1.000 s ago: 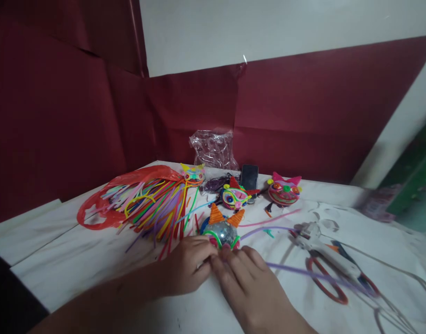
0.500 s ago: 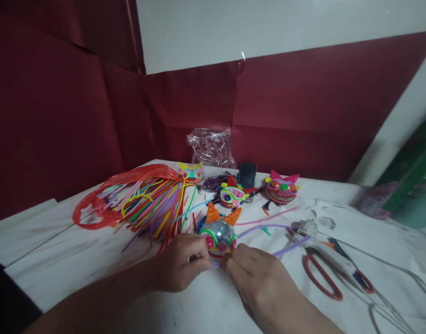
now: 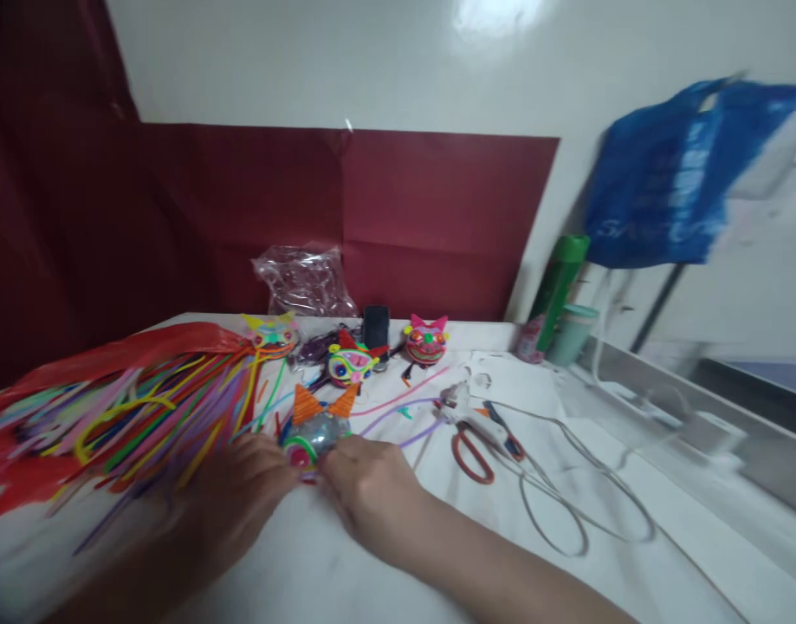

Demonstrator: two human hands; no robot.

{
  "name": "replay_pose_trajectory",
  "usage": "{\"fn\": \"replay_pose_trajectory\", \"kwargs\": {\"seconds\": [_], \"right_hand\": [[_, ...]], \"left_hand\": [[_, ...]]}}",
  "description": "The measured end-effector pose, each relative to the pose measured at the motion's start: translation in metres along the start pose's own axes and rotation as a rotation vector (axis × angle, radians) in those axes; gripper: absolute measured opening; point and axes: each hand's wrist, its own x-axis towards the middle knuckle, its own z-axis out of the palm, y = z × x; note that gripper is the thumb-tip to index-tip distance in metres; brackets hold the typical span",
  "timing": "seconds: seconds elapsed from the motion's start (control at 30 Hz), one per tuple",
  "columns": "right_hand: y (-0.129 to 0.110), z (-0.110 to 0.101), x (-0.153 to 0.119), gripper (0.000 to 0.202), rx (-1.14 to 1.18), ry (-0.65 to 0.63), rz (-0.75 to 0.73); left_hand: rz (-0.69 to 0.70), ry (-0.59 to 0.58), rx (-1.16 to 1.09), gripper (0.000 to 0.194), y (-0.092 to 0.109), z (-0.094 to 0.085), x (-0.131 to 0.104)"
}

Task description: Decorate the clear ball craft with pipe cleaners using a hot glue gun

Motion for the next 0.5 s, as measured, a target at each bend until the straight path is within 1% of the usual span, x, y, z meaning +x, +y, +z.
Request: {"fn": "replay_pose_trajectory", "kwargs": {"seconds": [0.1, 0.2, 0.3, 0.37, 0.43, 0.5], "right_hand": [[-0.003, 0.004, 0.0, 0.026, -0.035, 0.019, -0.013], [-0.001, 0.0, 0.002, 0.028, -0.074, 0.045, -0.07], [0.008, -0.008, 0.003, 0.03, -0.101, 0.019, -0.127], [0.021, -0.011, 0.004, 0.029, -0.123, 0.008, -0.099], [0.037, -0.011, 0.003, 0.026, -0.156, 0.018, -0.042], [0.052, -0.006, 0.001, 0.021, -0.164, -0.016, 0.039]], "left_hand": [[-0.053, -0.022, -0.072, 0.018, -0.003, 0.003, -0.001], [-0.13, -0.107, -0.179, 0.01, -0.005, 0.001, 0.004], [-0.291, -0.226, -0.23, 0.02, -0.005, -0.002, 0.008], [-0.403, -0.27, -0.203, 0.023, -0.008, -0.003, 0.01], [-0.489, -0.258, -0.133, 0.024, -0.015, -0.002, 0.009], [-0.553, -0.202, -0.063, 0.024, -0.024, 0.0, 0.008]]}}
